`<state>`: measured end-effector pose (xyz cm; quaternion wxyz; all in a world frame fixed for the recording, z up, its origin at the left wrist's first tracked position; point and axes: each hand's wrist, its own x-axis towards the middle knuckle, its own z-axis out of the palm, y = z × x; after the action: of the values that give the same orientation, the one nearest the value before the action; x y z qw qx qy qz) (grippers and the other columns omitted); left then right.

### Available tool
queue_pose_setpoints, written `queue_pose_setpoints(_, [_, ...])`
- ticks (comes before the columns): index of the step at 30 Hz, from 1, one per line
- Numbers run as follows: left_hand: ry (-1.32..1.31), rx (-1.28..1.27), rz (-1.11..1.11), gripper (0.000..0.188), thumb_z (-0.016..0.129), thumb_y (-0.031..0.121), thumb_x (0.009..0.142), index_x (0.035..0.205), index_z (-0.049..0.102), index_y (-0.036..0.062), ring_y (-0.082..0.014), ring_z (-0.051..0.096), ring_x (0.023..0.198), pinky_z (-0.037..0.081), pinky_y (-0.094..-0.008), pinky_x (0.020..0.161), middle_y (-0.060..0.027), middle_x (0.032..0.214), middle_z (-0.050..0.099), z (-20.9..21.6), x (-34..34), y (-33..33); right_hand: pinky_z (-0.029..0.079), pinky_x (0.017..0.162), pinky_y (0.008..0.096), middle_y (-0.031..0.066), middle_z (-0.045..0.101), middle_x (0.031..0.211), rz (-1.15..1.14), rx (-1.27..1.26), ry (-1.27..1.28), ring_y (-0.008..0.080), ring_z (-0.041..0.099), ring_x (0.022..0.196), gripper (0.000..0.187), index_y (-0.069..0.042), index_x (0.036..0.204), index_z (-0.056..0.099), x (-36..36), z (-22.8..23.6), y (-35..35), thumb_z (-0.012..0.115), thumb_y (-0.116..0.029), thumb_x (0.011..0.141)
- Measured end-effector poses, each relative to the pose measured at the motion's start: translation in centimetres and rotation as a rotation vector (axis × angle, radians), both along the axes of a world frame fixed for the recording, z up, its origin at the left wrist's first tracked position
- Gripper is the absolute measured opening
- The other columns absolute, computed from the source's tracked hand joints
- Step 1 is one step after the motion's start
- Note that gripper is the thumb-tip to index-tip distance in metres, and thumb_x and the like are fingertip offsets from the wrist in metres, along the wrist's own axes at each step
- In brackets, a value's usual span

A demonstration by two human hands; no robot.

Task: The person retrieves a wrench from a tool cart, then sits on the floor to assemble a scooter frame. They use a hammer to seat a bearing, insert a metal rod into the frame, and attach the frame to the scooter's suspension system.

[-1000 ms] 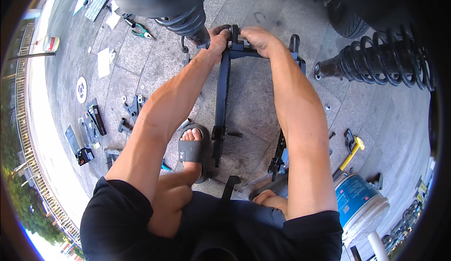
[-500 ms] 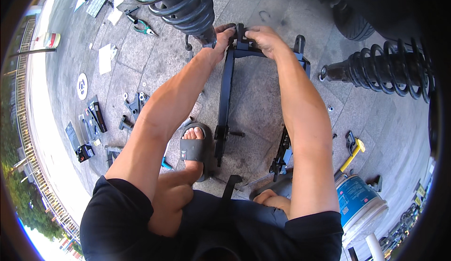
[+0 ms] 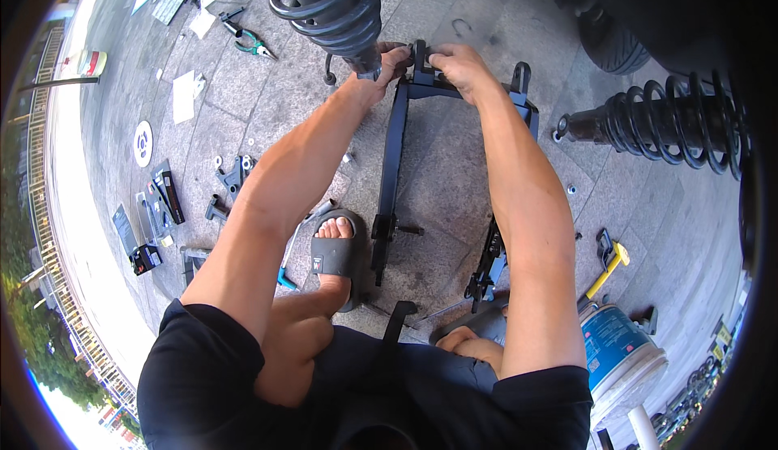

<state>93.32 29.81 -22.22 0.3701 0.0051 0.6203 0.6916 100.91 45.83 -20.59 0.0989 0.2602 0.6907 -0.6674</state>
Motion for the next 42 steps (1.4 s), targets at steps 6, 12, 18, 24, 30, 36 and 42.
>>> queue_pose_setpoints(6, [-0.035,-0.007,0.052,0.027,0.065,0.013,0.087,0.109,0.059,-0.0021,-0.021,0.063,0.093,0.047,-0.032,0.08,-0.0121,0.102,0.066,0.2,0.2,0.2,0.046,0.085,0.0324,0.0155,0.066,0.106,-0.007,0.131,0.003,0.0225,0.061,0.099,0.035,0.006,0.115,0.062,0.4,1.2,-0.3,0.061,-0.016,0.088])
queue_pose_setpoints(12, [-0.01,-0.077,0.043,0.029,0.066,0.014,0.086,0.109,0.059,-0.0017,-0.0226,0.063,0.098,0.047,-0.034,0.086,-0.0124,0.104,0.066,0.7,0.2,0.3,0.046,0.087,0.0325,0.0159,0.067,0.106,-0.015,0.209,0.01,0.0227,0.061,0.1,0.037,0.006,0.115,0.062,0.5,2.1,-0.6,0.061,-0.017,0.086])
queue_pose_setpoints(18, [-0.029,-0.092,0.052,0.027,0.067,0.014,0.086,0.107,0.06,-0.0009,-0.0233,0.064,0.097,0.047,-0.0349,0.087,-0.0116,0.103,0.067,1.5,0.4,0.4,0.046,0.087,0.0354,0.0196,0.066,0.11,-0.038,0.337,-0.03,0.029,0.062,0.103,0.037,0.002,0.114,0.064,0.4,1.3,-0.7,0.06,-0.016,0.082])
queue_pose_setpoints(24, [-0.055,-0.106,0.008,0.028,0.065,0.011,0.086,0.11,0.059,-0.0027,-0.0237,0.063,0.094,0.049,-0.0355,0.084,-0.013,0.102,0.065,1.1,-0.3,0.3,0.048,0.092,0.0347,0.0175,0.065,0.115,-0.012,0.498,-0.057,0.0319,0.061,0.109,0.037,-0.009,0.109,0.07,-0.3,0.3,-0.6,0.058,-0.022,0.077])
queue_pose_setpoints(30, [-0.099,-0.08,0.031,0.028,0.063,0.011,0.088,0.111,0.058,-0.0041,-0.0287,0.06,0.102,0.046,-0.0422,0.091,-0.0157,0.108,0.064,0.0,-0.9,0.4,0.048,0.093,0.0334,0.0167,0.064,0.116,-0.058,0.426,-0.043,0.0307,0.06,0.111,0.038,-0.012,0.11,0.07,0.5,0.5,0.1,0.055,-0.016,0.075])
queue_pose_setpoints(36, [-0.102,-0.079,0.004,0.027,0.064,0.013,0.087,0.109,0.059,-0.0025,-0.0274,0.06,0.099,0.045,-0.0441,0.091,-0.0142,0.104,0.064,-0.7,-1.4,0.2,0.049,0.089,0.036,0.0188,0.065,0.111,-0.05,0.422,-0.018,0.0337,0.061,0.107,0.035,-0.009,0.104,0.071,0.5,0.1,0.3,0.057,-0.015,0.073])
queue_pose_setpoints(42, [-0.092,-0.058,-0.042,0.024,0.064,0.015,0.087,0.106,0.061,-0.0004,-0.0237,0.058,0.088,0.046,-0.0424,0.086,-0.0115,0.098,0.064,-0.7,-1.5,0.0,0.05,0.087,0.0373,0.0189,0.066,0.109,-0.043,0.435,-0.014,0.0351,0.062,0.105,0.032,-0.007,0.101,0.071,0.2,-0.2,0.1,0.058,-0.015,0.073])
